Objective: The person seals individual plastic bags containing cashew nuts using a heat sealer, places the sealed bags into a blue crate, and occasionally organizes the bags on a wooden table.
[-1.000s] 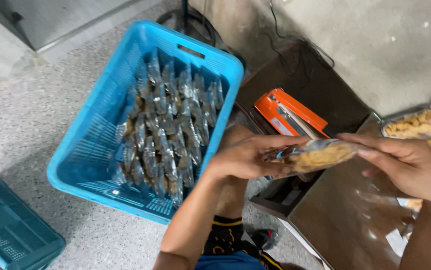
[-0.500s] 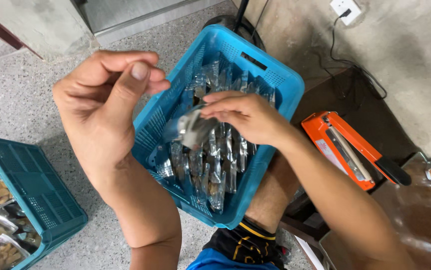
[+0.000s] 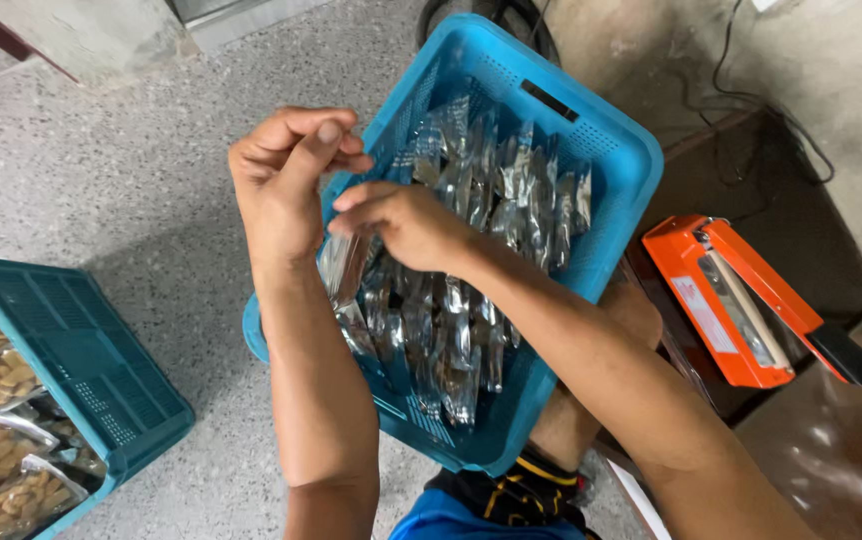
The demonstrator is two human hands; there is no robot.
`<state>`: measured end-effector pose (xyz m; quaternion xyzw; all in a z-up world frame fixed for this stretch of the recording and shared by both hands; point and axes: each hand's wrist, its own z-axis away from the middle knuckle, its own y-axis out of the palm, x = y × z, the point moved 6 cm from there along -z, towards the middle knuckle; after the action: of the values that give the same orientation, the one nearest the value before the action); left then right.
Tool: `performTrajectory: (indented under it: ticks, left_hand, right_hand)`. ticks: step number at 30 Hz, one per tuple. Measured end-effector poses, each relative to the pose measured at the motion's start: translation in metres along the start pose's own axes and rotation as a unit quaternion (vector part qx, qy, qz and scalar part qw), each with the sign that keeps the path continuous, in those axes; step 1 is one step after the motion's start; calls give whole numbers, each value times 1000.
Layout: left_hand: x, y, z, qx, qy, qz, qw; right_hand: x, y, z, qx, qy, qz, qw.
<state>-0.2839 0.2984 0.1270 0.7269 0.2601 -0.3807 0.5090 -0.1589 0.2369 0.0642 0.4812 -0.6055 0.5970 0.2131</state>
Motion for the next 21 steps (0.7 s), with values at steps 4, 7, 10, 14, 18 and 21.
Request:
performTrajectory:
  ticks: [4, 7, 10, 14, 18, 21]
  left_hand:
    - [-13, -16, 2, 6, 45, 76, 996]
    - [-13, -17, 4, 15, 66, 82, 994]
    - [-10, -17, 5, 26, 67, 90, 993]
    - [1, -16, 0, 9, 56, 101, 993]
    - [20, -13, -7, -9, -6, 43, 999]
    - [34, -1, -11, 21, -46, -39, 998]
  right_hand:
    - [-33, -36, 10, -84, 101, -29, 991]
    - [-31, -32, 26, -104, 59, 74, 990]
    - [-33, -5, 43, -64, 265, -99, 957]
    - [-10, 43, 19, 62, 261, 84, 959]
    - [-2, 88, 16, 153, -47, 416, 895]
    - [-34, 86, 19, 110, -1, 383, 917]
